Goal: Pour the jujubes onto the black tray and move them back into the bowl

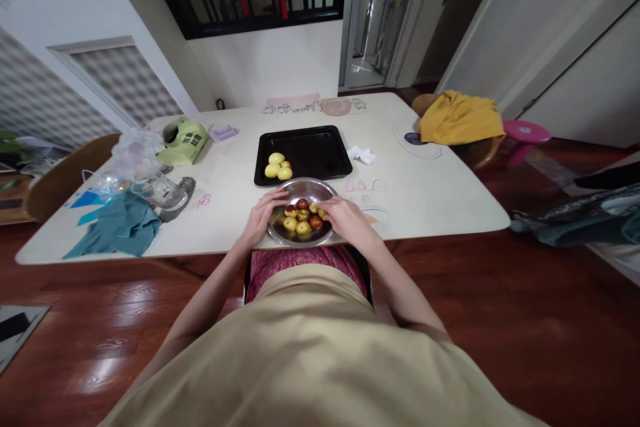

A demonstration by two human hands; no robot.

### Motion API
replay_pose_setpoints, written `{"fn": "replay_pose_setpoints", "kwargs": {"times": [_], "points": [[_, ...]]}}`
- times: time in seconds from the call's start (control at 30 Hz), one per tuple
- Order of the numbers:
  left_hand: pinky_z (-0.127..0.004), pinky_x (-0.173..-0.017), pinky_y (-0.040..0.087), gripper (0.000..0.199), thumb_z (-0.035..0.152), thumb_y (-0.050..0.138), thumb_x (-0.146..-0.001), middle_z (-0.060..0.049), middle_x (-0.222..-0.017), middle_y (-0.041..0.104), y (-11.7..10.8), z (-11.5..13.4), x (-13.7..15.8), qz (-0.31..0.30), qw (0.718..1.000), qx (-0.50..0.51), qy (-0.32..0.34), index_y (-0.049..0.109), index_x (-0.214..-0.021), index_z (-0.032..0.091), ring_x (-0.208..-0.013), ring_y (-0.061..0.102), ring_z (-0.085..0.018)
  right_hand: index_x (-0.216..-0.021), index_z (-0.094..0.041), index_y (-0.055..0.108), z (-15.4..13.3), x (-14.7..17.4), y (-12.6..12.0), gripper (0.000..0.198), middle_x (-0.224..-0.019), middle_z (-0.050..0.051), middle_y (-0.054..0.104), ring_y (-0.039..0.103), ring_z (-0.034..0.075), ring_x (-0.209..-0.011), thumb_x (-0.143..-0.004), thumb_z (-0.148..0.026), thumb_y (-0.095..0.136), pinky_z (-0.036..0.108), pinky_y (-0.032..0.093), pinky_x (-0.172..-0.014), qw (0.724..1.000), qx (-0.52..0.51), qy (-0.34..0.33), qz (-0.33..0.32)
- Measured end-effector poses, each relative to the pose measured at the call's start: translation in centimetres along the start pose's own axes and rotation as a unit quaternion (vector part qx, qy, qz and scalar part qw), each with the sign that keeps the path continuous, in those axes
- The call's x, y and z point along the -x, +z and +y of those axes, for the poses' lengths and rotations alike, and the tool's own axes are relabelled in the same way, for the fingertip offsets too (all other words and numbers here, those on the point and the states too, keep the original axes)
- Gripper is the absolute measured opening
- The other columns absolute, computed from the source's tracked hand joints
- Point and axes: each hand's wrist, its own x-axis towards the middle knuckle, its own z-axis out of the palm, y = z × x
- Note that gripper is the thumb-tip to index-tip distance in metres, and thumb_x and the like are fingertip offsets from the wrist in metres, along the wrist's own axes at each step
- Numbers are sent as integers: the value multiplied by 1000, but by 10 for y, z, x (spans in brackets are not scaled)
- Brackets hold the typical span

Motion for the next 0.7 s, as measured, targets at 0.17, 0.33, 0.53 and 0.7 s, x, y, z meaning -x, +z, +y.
{"fn": "replay_pose_setpoints", "kwargs": {"times": [0.17,0.33,0.53,0.7], "points": [[-61,-128,41,53,47,31,-117,-13,-145,71,0,1,0,1,1000,2,0,77,-125,22,-151,55,-29,-114,-25,83,-3,0,4,41,-108,8,84,80,30,-101,-86,1,69,45,66,-95,1000,-5,18,0],[-60,-128,41,51,44,32,-117,-13,-145,71,-1,1,0,2,1000,3,8,77,-126,21,-151,55,-29,-105,-24,82,-4,0,-2,28,-107,8,83,79,29,-99,-89,-4,71,44,65,-93,1000,-4,16,6],[-59,-128,42,54,46,30,-117,-13,-145,71,-2,-1,0,-3,1000,-5,7,77,-126,21,-151,55,-29,-102,-22,79,5,-5,-12,16,-102,10,81,77,28,-95,-103,-20,63,43,64,-88,997,7,-11,77],[-59,-127,43,52,44,31,-117,-13,-144,71,-3,-1,0,0,1000,-7,16,77,-125,22,-151,56,-29,-99,-22,79,17,-8,-4,24,-101,11,81,75,29,-93,-108,-30,58,47,63,-88,984,-21,-32,173]]}}
